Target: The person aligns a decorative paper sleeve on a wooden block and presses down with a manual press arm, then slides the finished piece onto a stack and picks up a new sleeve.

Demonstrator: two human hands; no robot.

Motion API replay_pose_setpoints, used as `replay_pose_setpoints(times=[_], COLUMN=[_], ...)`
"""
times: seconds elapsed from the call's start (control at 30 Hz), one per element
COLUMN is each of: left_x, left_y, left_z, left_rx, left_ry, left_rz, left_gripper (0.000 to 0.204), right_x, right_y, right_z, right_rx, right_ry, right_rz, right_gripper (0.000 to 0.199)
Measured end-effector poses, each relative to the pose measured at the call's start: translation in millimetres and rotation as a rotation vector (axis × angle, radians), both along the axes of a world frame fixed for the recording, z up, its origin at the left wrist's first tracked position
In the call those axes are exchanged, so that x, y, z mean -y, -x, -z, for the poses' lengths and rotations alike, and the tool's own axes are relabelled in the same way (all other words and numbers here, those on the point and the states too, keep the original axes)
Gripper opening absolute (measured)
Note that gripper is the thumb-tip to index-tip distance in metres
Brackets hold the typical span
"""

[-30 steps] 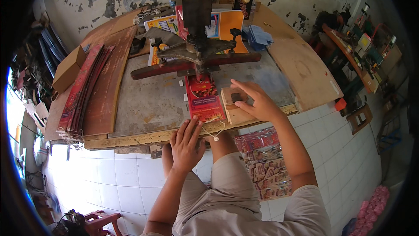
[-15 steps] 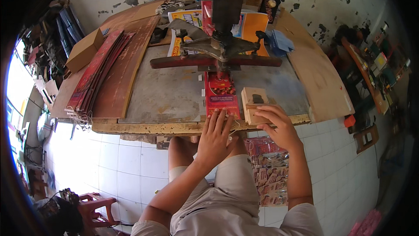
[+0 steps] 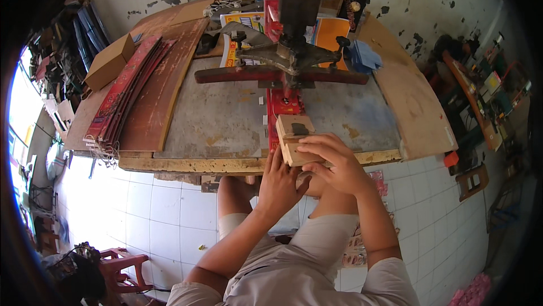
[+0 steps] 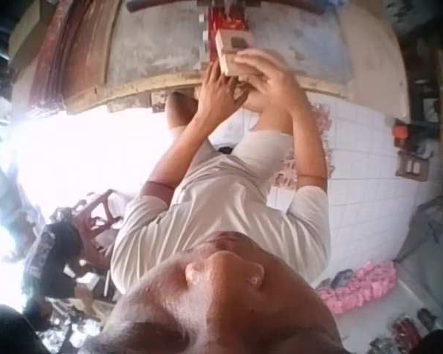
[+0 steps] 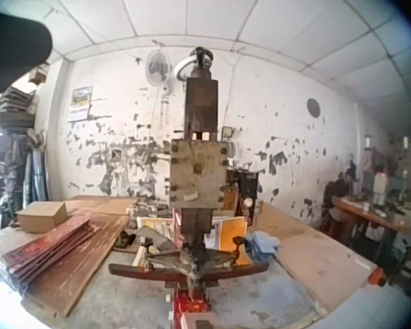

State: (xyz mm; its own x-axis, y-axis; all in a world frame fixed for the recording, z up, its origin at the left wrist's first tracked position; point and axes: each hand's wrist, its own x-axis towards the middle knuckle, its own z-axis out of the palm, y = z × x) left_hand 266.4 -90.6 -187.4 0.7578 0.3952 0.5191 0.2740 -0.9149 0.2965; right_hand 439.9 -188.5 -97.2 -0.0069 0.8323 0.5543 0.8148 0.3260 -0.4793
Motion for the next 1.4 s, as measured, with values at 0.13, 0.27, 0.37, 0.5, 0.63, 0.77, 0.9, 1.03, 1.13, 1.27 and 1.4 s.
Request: replay_pose_setpoints(times=[0.13,0.27,0.37,0.5,0.63,0.77,0.9,1.03,1.13,1.27,1.4], left_x=[1.4,0.2,0.8,-0.1,0.5,1.8,1.1,0.9,0.8,0.6,0.9], left_y=[1.3,-1.6,-1.9,-1.1,-0.8,-1.7,-1.0,-0.5,-1.4,-0.7,-1.0], left_z=[-3.7,-5.8,-6.7,-6.4,-5.6,-7.2,-6.2,-4.5,-5.8,-5.0,-3.0], left_rx=[-0.056,-0.008,-0.031,-0.042,-0.044,-0.054,-0.053,-0.046,-0.042,-0.058,-0.06], left_ry=[0.057,0.026,0.032,0.037,0.054,0.072,0.071,0.087,0.094,0.105,0.101], left_rz=[-0.014,-0.026,-0.02,-0.025,-0.033,-0.031,-0.03,-0.026,-0.021,-0.021,-0.022], left_gripper=[0.07,0.072,0.075,0.079,0.08,0.081,0.081,0.081,0.081,0.08,0.078], right_x=[-32.5,-63.8,-85.2,-102.6,-103.5,-97.7,-99.2,-99.6,-102.3,-103.0,-102.1], right_y=[-7.0,-16.8,-28.1,-36.4,-37.5,-37.1,-36.8,-35.6,-39.0,-37.2,-39.1], right_z=[9.9,17.5,27.3,36.6,36.7,35.8,38.7,39.7,42.9,41.1,44.8], right_rx=[0.014,0.098,0.121,0.122,0.124,0.135,0.143,0.131,0.098,0.109,0.09], right_ry=[0.03,0.028,0.02,-0.001,-0.008,-0.001,-0.034,-0.044,-0.054,-0.048,-0.086], right_rz=[-0.007,0.058,0.086,0.113,0.11,0.11,0.123,0.134,0.137,0.152,0.172], right_gripper=[0.045,0.042,0.04,0.038,0.039,0.041,0.042,0.043,0.044,0.046,0.046])
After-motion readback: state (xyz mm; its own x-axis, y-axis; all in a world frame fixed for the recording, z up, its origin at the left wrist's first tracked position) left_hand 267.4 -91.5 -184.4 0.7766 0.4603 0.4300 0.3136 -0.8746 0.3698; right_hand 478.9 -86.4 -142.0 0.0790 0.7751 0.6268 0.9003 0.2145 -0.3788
